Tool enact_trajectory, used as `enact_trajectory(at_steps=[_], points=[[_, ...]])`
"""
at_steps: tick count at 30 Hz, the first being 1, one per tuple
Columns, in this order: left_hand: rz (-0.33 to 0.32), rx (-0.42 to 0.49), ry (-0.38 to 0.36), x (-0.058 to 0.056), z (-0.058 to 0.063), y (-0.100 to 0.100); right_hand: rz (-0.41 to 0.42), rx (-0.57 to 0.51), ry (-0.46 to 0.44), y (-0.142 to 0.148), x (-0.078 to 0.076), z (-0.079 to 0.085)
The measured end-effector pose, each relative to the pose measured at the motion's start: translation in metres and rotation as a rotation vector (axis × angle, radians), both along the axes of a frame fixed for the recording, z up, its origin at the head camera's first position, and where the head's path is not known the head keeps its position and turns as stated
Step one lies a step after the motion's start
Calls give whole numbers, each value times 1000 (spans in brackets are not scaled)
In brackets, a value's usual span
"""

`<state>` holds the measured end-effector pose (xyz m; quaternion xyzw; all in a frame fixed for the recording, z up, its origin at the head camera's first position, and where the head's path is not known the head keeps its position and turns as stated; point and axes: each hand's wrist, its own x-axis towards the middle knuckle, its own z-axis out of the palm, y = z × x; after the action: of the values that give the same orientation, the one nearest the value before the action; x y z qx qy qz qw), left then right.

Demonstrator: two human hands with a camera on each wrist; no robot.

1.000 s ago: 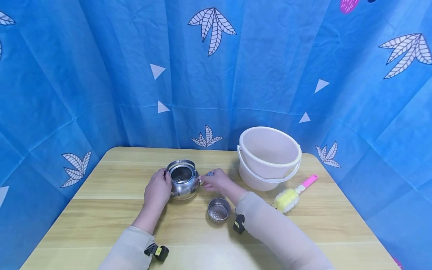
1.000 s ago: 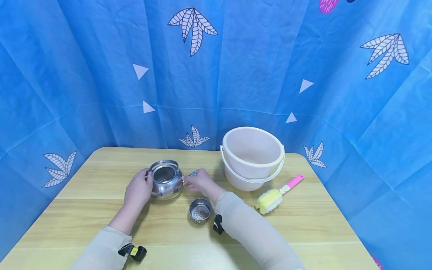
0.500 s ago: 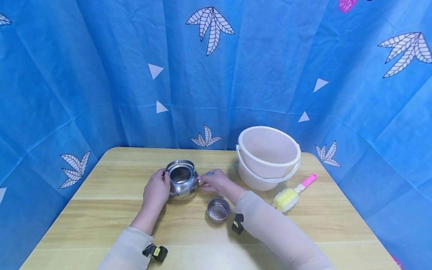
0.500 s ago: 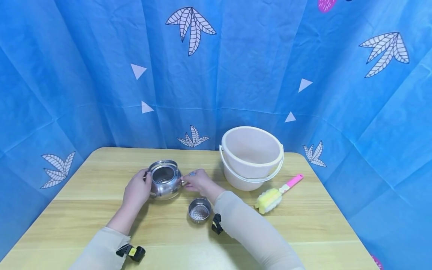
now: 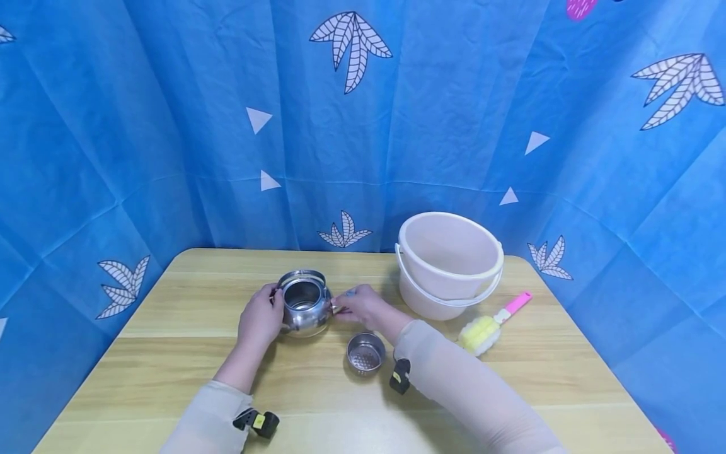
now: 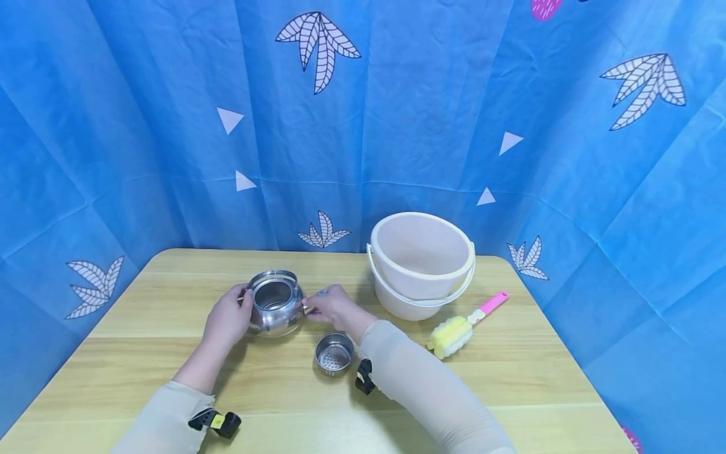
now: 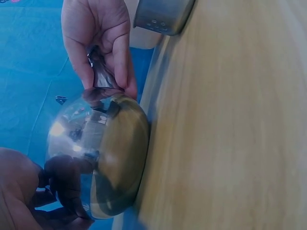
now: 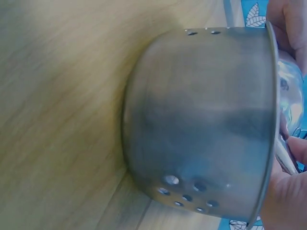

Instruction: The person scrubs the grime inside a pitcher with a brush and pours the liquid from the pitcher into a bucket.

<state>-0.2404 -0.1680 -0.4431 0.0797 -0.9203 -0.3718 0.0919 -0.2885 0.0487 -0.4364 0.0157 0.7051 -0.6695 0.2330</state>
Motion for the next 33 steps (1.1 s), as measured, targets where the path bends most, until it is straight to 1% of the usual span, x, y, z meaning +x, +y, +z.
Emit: enact_trajectory(at_steps=[7, 11, 16, 26, 33], points=[[-8, 22, -26, 0, 2, 0, 13, -25, 1, 3, 2, 1], [-10, 25, -21, 0, 3, 1, 24, -42, 3, 5, 3, 3], [-19, 34, 0, 1, 8, 3, 23, -55, -1, 8, 3, 7], [-27, 48, 1, 5, 17, 7, 16, -47, 2, 12, 3, 13], [-29, 74, -4, 6, 23, 9, 33, -28, 13, 17, 4, 22]])
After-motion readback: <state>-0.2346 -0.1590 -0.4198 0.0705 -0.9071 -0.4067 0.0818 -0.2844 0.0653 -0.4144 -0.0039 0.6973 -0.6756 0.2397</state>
